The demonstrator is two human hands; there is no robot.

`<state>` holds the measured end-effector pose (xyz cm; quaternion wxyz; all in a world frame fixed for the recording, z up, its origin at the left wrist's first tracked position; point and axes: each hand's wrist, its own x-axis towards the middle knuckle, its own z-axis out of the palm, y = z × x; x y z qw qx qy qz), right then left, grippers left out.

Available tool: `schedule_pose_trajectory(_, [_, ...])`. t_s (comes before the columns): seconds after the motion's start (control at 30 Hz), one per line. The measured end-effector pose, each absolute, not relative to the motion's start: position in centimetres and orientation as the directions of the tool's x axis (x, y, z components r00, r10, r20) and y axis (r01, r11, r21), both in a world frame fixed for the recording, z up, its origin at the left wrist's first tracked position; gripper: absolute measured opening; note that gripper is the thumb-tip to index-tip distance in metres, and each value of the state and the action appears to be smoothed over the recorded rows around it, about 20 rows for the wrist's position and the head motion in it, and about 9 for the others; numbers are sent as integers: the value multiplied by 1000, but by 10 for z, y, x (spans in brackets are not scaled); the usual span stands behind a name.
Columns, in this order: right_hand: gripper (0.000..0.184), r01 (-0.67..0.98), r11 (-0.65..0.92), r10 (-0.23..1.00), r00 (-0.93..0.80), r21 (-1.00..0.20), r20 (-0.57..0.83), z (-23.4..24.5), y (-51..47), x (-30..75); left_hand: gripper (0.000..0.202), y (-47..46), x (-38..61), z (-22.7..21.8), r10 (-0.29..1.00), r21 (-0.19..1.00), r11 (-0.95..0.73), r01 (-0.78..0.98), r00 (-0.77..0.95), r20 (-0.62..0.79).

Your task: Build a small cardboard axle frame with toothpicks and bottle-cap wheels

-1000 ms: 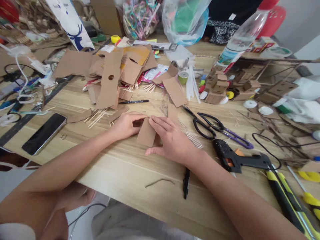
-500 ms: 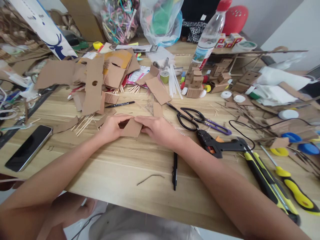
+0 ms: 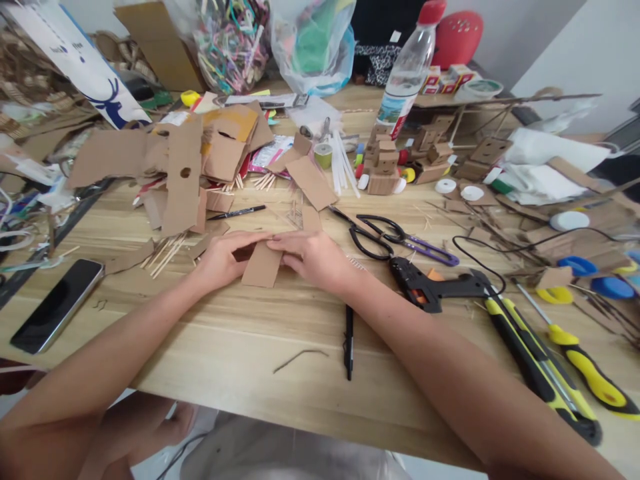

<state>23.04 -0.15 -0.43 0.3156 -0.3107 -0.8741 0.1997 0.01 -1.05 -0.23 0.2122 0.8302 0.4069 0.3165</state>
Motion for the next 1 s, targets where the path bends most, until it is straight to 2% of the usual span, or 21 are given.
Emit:
schedule_pose_trajectory(0.27, [35, 439, 758, 640, -646, -482, 417, -6, -6, 232, 44, -8, -1, -4, 784, 591, -611, 526, 503, 363])
schedule_pose_trajectory(0.6, [55, 430, 787, 586, -746, -442, 317, 9, -10, 240, 45, -8, 0, -6, 800, 611, -587, 531, 495, 337])
schedule_pose_trajectory(0.7, [45, 465, 751, 633, -709, -468, 312, 14, -12, 234, 48, -9, 1, -6, 812, 627, -567, 533, 489, 319])
schedule_pose_trajectory(0.8, [29, 529, 681, 724, -586, -506, 363, 12, -18, 223, 49, -9, 2, -6, 825, 635, -547, 546, 481, 297])
schedule_pose_trajectory(1.0, [24, 537, 619, 783, -476, -573, 401, 6, -22, 216, 55, -9, 2, -6, 833, 630, -534, 564, 478, 278])
